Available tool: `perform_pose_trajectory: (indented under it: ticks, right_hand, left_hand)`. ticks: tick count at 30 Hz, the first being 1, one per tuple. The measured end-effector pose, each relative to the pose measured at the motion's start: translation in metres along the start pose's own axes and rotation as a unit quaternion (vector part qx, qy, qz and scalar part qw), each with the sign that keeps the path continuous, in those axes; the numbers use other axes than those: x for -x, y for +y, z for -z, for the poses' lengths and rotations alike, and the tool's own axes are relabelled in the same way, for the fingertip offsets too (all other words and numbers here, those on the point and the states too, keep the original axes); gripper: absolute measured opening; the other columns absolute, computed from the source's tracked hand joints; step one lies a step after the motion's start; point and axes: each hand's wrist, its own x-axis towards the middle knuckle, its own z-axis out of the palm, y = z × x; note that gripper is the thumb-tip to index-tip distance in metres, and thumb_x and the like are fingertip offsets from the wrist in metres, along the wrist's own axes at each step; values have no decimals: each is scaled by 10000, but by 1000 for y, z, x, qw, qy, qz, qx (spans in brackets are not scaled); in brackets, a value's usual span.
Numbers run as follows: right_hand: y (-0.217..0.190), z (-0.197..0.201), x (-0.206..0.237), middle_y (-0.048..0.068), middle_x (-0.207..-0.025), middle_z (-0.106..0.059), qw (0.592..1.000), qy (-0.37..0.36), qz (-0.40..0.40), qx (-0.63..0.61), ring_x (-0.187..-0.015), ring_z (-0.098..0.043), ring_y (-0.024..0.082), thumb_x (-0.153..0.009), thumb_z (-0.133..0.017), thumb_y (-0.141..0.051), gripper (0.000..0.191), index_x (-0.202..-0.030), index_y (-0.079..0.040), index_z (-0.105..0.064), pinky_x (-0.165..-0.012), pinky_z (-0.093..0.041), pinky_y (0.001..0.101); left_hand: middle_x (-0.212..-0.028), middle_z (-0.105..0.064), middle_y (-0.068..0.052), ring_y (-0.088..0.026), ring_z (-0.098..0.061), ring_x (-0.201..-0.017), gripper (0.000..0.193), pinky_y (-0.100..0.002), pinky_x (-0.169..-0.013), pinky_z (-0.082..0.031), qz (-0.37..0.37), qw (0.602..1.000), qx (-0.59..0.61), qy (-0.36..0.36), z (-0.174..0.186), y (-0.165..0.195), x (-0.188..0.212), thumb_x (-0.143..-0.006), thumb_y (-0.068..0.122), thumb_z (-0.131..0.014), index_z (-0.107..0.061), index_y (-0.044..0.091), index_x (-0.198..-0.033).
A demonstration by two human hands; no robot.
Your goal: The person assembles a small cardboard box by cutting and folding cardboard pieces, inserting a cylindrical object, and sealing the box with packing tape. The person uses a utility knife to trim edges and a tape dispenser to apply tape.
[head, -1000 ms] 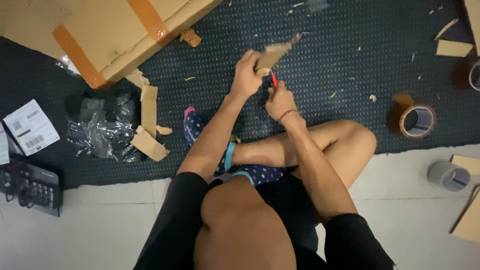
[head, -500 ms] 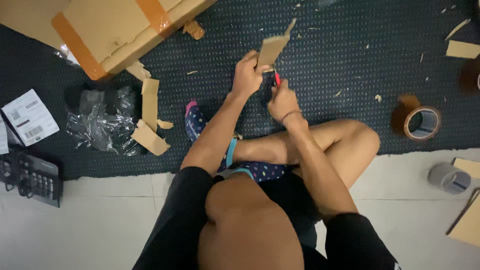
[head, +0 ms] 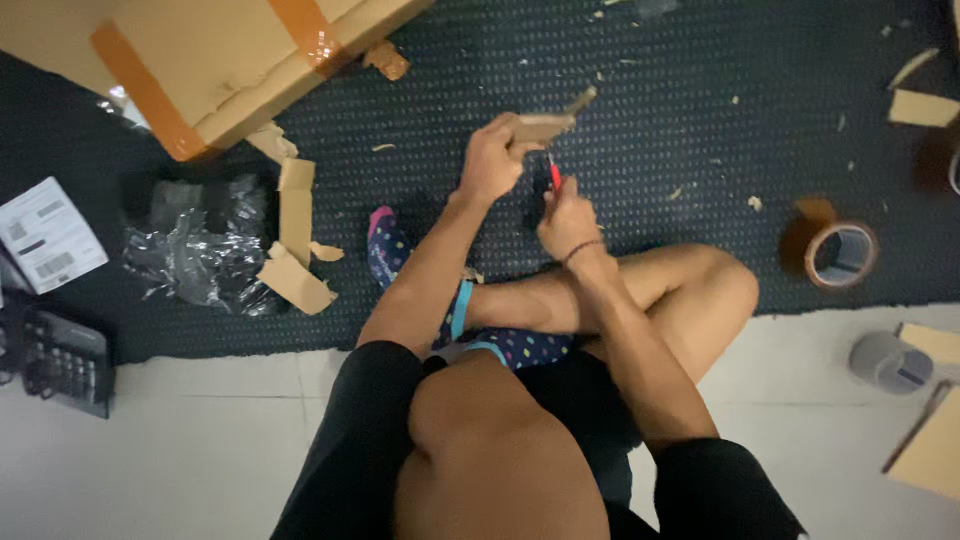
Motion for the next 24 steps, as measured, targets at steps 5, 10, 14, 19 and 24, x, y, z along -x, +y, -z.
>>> perform_pose_trajectory:
  ticks: [5,10,14,19,24]
  right_hand:
    - [0,-2,-12,357,-849,-661,999,-17,-26,9,-813,-636,572,-999,-547,-150,222,-1121,23,-479,-701,-513,636]
    - [12,0,15,367,-834,-658,997,-43,-61,37,-816,-639,577,-1021,-551,-171,239,-1111,32,-463,-741,-498,651]
    - [14,0,24,363,-838,-665,996,-46,-63,37,-821,-643,572,-1007,-548,-168,234,-1104,30,-468,-740,-496,646]
    - [11,5,21,370,-872,-671,991,-69,-98,57,-853,-650,561,-1006,-540,-206,259,-1111,25,-485,-776,-513,627]
    - [14,12,36,391,-948,-670,985,-90,-125,77,-953,-652,548,-996,-539,-229,308,-1171,24,-512,-837,-524,607]
  left_hand:
    - [-1026,-721,-161,-354,-713,-931,170,-404,-781,-560,14,1000,-11,19,-2,-1,-3,-861,38,-767,-711,14,-1020]
    - [-956,-733,-154,-340,-733,-875,244,-411,-734,-565,66,996,-8,62,-7,10,-10,-801,41,-768,-721,41,-1040]
    - [-922,-750,-150,-316,-756,-828,246,-411,-707,-569,136,989,-12,51,-3,16,-18,-801,49,-756,-732,66,-1045]
    - [-915,-780,-127,-293,-781,-857,222,-408,-741,-580,189,981,6,50,-4,20,-23,-825,89,-747,-736,87,-1046]
    - [-908,-753,-202,-363,-735,-880,214,-437,-763,-566,168,971,-67,159,4,22,-32,-772,141,-827,-758,33,-944]
